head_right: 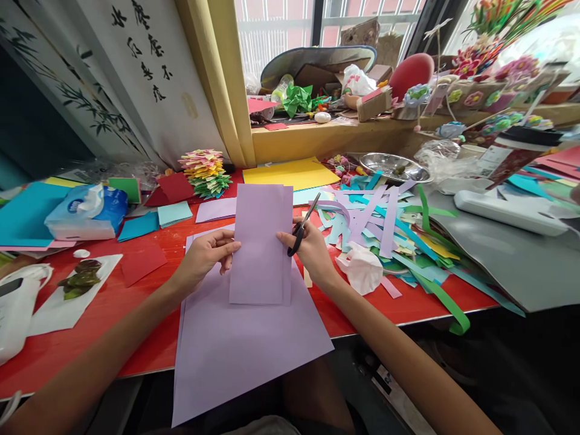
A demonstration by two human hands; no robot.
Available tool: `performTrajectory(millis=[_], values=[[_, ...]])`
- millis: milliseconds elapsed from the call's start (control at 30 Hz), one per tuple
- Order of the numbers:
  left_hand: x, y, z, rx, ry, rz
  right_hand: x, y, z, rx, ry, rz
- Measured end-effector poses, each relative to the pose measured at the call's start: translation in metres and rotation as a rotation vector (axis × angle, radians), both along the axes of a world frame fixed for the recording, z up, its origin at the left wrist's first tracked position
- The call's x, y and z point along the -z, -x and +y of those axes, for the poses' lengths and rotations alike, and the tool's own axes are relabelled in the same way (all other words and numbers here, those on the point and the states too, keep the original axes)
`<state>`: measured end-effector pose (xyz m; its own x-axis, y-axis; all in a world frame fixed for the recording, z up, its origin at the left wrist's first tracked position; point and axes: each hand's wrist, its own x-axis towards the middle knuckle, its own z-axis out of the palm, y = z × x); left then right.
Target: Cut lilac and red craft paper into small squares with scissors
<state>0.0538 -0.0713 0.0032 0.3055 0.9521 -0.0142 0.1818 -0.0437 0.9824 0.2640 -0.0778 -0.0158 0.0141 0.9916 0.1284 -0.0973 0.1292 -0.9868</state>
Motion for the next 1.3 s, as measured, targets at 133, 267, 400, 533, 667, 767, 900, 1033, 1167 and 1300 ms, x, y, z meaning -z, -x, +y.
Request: performTrajectory(millis=[133,267,400,533,667,767,900,1033,1167,1300], values=[[-0.001,0.0,0.0,0.003,-0.006,0.008,0.001,-0.001,0.0,0.005,-0.008,-0.012],[-0.001,-0.001,0.001,0.012,-0.009,0.004,0.002,-0.001,0.0,0.006,-0.016,-0.019],[0.0,-0.001,0.001,0.008,-0.01,0.011,0.002,-0.001,0.0,0.005,-0.012,-0.024],[0.001,0.001,0.003,-0.002,-0.036,0.045,0.0,0.0,0.0,0.008,0.011,-0.028],[0.004,-0.001,0.003,0.051,0.036,-0.03,-0.001,0.001,-0.001,-0.016,0.009,-0.009],[0.007,-0.003,0.002,0.076,0.129,-0.092,0.0,0.002,-0.001,-0.033,-0.007,-0.011],[0.01,-0.003,0.002,0.002,0.094,-0.079,-0.001,0.001,-0.002,0.039,-0.056,-0.075],[0.011,0.002,0.007,-0.119,0.019,-0.09,-0.012,-0.002,-0.006,0.074,-0.114,-0.108],[0.007,0.007,0.011,-0.216,-0.053,-0.132,-0.024,-0.004,-0.011,-0.117,-0.063,-0.243],[-0.001,0.011,0.014,-0.294,-0.139,-0.18,-0.022,-0.005,-0.011,-0.308,0.096,-0.417]])
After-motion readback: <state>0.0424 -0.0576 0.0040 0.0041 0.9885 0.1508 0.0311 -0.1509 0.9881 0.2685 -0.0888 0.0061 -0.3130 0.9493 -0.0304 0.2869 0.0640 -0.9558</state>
